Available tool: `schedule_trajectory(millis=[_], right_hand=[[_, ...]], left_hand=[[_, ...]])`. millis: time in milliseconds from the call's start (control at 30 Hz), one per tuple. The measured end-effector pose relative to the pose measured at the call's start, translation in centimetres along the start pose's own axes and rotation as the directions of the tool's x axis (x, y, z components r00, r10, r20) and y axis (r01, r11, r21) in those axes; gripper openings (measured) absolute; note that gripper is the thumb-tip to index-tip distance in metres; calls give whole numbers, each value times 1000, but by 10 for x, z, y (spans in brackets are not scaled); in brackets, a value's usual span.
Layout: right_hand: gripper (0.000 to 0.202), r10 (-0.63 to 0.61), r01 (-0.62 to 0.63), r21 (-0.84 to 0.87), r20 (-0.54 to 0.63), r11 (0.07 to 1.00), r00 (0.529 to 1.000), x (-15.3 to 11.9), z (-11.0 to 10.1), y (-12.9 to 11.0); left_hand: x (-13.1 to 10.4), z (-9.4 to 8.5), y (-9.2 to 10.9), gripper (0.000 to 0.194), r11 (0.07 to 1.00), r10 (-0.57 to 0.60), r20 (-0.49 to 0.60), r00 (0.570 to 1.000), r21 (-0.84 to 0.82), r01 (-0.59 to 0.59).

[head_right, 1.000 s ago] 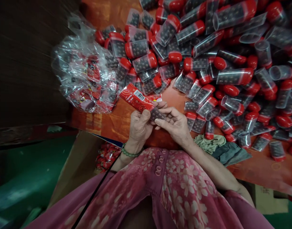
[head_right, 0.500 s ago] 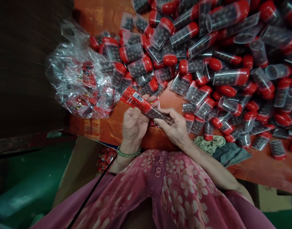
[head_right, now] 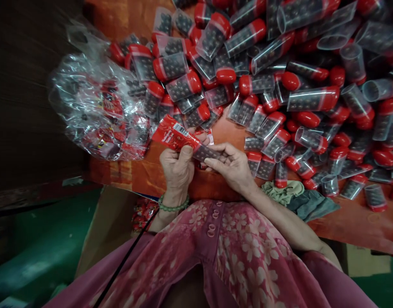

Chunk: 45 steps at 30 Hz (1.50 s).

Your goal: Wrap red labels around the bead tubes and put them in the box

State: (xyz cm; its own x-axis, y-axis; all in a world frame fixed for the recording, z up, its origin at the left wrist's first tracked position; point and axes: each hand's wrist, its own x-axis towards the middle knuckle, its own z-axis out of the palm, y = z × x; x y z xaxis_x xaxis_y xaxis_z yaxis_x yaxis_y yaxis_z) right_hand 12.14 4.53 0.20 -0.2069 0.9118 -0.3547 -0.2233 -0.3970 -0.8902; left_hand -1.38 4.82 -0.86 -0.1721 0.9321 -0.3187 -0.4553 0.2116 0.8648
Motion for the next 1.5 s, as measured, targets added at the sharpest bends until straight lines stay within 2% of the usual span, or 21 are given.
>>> schedule_trajectory(millis=[100,167,233,267,300,400,433,567,633,800,867,967,1033,1133,1200,1267,1367,1500], right_hand=[[33,-109,103,-59,-108,993,988,-3,4,-4],[33,-88,86,-36,-60,996,994,-4,5,-6],[36,3,-4,8,36,1000,999,-4,5,-6],[37,33,-34,19,49,999,998,-4,5,-4],[38,37,-37,21,26,999,999,-3,5,-3],[38,-63,62,-9,-123,998,990,-2,6,3],[37,-75,73,-19,-126,997,989,-2,5,3],[39,20,-20,-2,-6,1000,1000,0,3,-1],[41,14,-14,5,-2,1000,1000,2,3,-3],[32,-88,86,-79,-34,993,996,2,7,1],[25,-213,194,-219,-63,956,975,1,7,4],[19,-402,345,-424,-50,838,914,-1,7,6],[19,-367,323,-379,-48,867,929,-2,6,5],[27,-103,103,-109,9,989,995,-2,4,3],[34,10,-11,19,66,1000,998,-3,4,3],[37,2,-4,51,50,999,999,-4,5,2],[38,-105,104,-26,-39,994,994,-8,10,1],[37,-242,234,-155,-39,960,969,-16,15,2]], left_hand=[[-1,2,-2,35,999,34,53,998,-25,-33],[-1,3,-1,32,997,43,60,997,-68,-39],[0,5,1,33,997,11,65,998,-76,-6],[0,5,2,34,998,-15,71,997,-66,20],[0,6,3,35,998,-43,80,996,-51,48],[0,8,3,39,993,-103,89,991,-51,108],[0,8,3,41,990,-118,86,989,-66,124],[0,6,1,47,982,-171,75,982,-64,176],[-1,5,0,49,984,-164,59,985,-58,167],[-3,7,-1,53,990,-95,-27,995,-104,92],[-2,7,-1,53,991,-77,-46,996,-117,72],[-1,4,0,47,988,-68,-7,998,-137,66],[-1,1,0,44,987,-73,39,997,-139,78],[-2,-4,4,47,987,-127,88,988,-90,135],[-3,-5,7,47,982,-172,118,978,-60,180],[-4,-5,12,43,980,-179,156,971,-64,191],[-8,-1,16,42,979,-141,175,975,-119,163],[-13,2,14,52,983,-57,90,994,-169,72]])
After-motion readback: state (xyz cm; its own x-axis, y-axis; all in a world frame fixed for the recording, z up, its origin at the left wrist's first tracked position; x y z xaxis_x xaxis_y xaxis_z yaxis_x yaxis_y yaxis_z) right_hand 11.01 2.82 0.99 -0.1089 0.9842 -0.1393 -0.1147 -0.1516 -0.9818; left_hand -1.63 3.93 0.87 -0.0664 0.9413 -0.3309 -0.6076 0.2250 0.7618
